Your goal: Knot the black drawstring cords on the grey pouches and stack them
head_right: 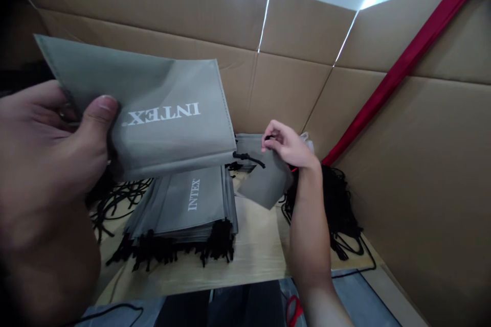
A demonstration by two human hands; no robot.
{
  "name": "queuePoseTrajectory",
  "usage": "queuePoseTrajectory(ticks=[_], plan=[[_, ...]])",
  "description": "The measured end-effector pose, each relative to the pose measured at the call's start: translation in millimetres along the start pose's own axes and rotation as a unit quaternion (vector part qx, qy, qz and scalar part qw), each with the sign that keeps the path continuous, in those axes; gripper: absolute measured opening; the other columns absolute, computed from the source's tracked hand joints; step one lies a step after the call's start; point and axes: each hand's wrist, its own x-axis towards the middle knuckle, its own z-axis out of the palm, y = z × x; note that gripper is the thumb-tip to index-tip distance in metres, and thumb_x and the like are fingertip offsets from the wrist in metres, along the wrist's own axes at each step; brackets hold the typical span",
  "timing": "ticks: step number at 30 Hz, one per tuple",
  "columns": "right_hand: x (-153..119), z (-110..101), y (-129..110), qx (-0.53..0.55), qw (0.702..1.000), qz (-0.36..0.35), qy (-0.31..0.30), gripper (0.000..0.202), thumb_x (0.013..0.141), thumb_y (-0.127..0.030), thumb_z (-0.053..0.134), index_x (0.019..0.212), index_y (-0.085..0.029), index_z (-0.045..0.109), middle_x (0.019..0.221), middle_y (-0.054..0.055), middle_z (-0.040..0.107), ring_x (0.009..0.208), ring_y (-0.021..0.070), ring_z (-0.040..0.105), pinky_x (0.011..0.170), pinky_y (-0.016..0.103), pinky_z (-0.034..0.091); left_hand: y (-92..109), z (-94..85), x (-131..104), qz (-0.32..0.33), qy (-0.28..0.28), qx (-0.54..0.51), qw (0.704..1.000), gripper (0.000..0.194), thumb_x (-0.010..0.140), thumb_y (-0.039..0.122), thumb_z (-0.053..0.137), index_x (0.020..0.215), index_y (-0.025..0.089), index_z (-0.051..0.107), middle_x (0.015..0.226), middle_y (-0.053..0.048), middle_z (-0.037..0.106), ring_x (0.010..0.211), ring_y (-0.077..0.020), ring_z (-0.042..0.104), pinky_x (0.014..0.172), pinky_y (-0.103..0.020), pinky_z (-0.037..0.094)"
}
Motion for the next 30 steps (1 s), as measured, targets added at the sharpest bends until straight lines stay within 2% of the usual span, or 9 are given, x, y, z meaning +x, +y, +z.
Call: queuePoseTrajectory(ticks=[4, 7, 10, 12, 15, 18, 21, 25, 30], plan=[[-34.5, 3.8, -57.9, -0.019, 0.985, -0.117, 0.122, 0.022, 0.103, -0.037, 0.088, 0.108, -0.029, 0.069, 0.091, 0.000, 0.076, 0.068, 0.0156, 0.066, 0.066, 0.032, 0.057, 1.3, 1.5, -0.6, -0.029, -0.040, -0.021, 0.999, 0.018, 0.100, 0.035, 0.081, 0.098, 0.017, 0.084, 0.086, 0.000, 0.076, 0.072, -0.0144, 0.058, 0.057, -0.025, 0.038], [-52.2, 27.0, -92.8, -0.118, 0.964, -0.210, 0.115, 0.063, 0.094, -0.026, 0.097, 0.150, -0.040, 0.073, 0.102, -0.001, 0.079, 0.072, 0.0170, 0.065, 0.065, 0.034, 0.055, 0.1, 7.5, -1.5, -0.043, -0.089, -0.042, 0.994, 0.019, 0.101, 0.034, 0.077, 0.099, 0.018, 0.084, 0.086, 0.001, 0.077, 0.067, -0.0130, 0.057, 0.056, -0.025, 0.038], [-56.5, 48.3, -110.4, -0.185, 0.940, -0.273, 0.086, 0.031, 0.105, -0.013, 0.077, 0.124, -0.035, 0.088, 0.098, 0.001, 0.076, 0.073, 0.0156, 0.063, 0.062, 0.033, 0.050, -5.7, 16.9, -1.4, -0.070, -0.149, -0.033, 0.986, 0.023, 0.101, 0.037, 0.075, 0.092, 0.017, 0.082, 0.075, 0.001, 0.073, 0.061, -0.0140, 0.055, 0.055, -0.026, 0.038], [-56.6, 56.9, -115.4, -0.193, 0.930, -0.290, 0.121, 0.032, 0.107, -0.008, 0.066, 0.105, -0.031, 0.088, 0.094, 0.002, 0.072, 0.073, 0.0157, 0.062, 0.061, 0.033, 0.047, -9.7, 21.9, -2.2, -0.070, -0.192, -0.021, 0.979, 0.028, 0.102, 0.045, 0.076, 0.101, 0.018, 0.084, 0.079, -0.001, 0.077, 0.066, -0.0180, 0.063, 0.059, -0.028, 0.046], [-58.9, 61.9, -120.9, -0.197, 0.924, -0.279, 0.173, 0.024, 0.108, -0.015, 0.066, 0.099, -0.029, 0.084, 0.092, 0.004, 0.067, 0.072, 0.0173, 0.059, 0.060, 0.035, 0.045, -5.6, 22.0, -8.9, 0.001, -0.212, 0.006, 0.977, 0.045, 0.111, 0.057, 0.066, 0.124, 0.019, 0.084, 0.110, -0.010, 0.087, 0.097, -0.0296, 0.080, 0.085, -0.039, 0.064], [-63.9, 62.1, -128.5, -0.227, 0.924, -0.254, 0.172, 0.020, 0.109, -0.022, 0.070, 0.090, -0.025, 0.075, 0.087, 0.004, 0.065, 0.073, 0.0187, 0.060, 0.062, 0.036, 0.046, 15.6, 16.4, -25.8, 0.126, -0.243, -0.076, 0.959, 0.046, 0.120, 0.053, 0.052, 0.135, 0.021, 0.082, 0.147, -0.013, 0.082, 0.139, -0.0328, 0.075, 0.119, -0.047, 0.062], [-67.4, 63.1, -135.7, -0.285, 0.925, -0.225, 0.114, 0.027, 0.112, -0.021, 0.068, 0.085, -0.023, 0.066, 0.080, 0.002, 0.061, 0.071, 0.0173, 0.057, 0.062, 0.034, 0.045, 40.3, 18.2, -47.1, 0.112, -0.352, -0.272, 0.888, 0.029, 0.111, 0.041, 0.077, 0.135, 0.026, 0.082, 0.134, -0.007, 0.087, 0.106, -0.0224, 0.087, 0.091, -0.032, 0.074], [-67.4, 69.3, -138.2, -0.328, 0.915, -0.226, 0.064, 0.033, 0.113, -0.020, 0.064, 0.080, -0.022, 0.060, 0.078, 0.000, 0.054, 0.066, 0.0150, 0.048, 0.058, 0.033, 0.040, 53.2, 32.9, -62.1, 0.012, -0.285, -0.338, 0.897, 0.014, 0.103, 0.022, 0.085, 0.117, 0.023, 0.085, 0.097, 0.000, 0.089, 0.080, -0.0155, 0.085, 0.072, -0.022, 0.072], [-66.5, 77.6, -135.5, -0.290, 0.927, -0.235, 0.039, 0.025, 0.112, -0.024, 0.073, 0.087, -0.021, 0.068, 0.083, 0.001, 0.069, 0.073, 0.0159, 0.062, 0.063, 0.032, 0.047, 49.4, 35.8, -55.2, 0.003, -0.264, -0.341, 0.902, 0.006, 0.100, 0.016, 0.085, 0.104, 0.021, 0.088, 0.089, 0.000, 0.088, 0.077, -0.0133, 0.084, 0.071, -0.018, 0.071]])
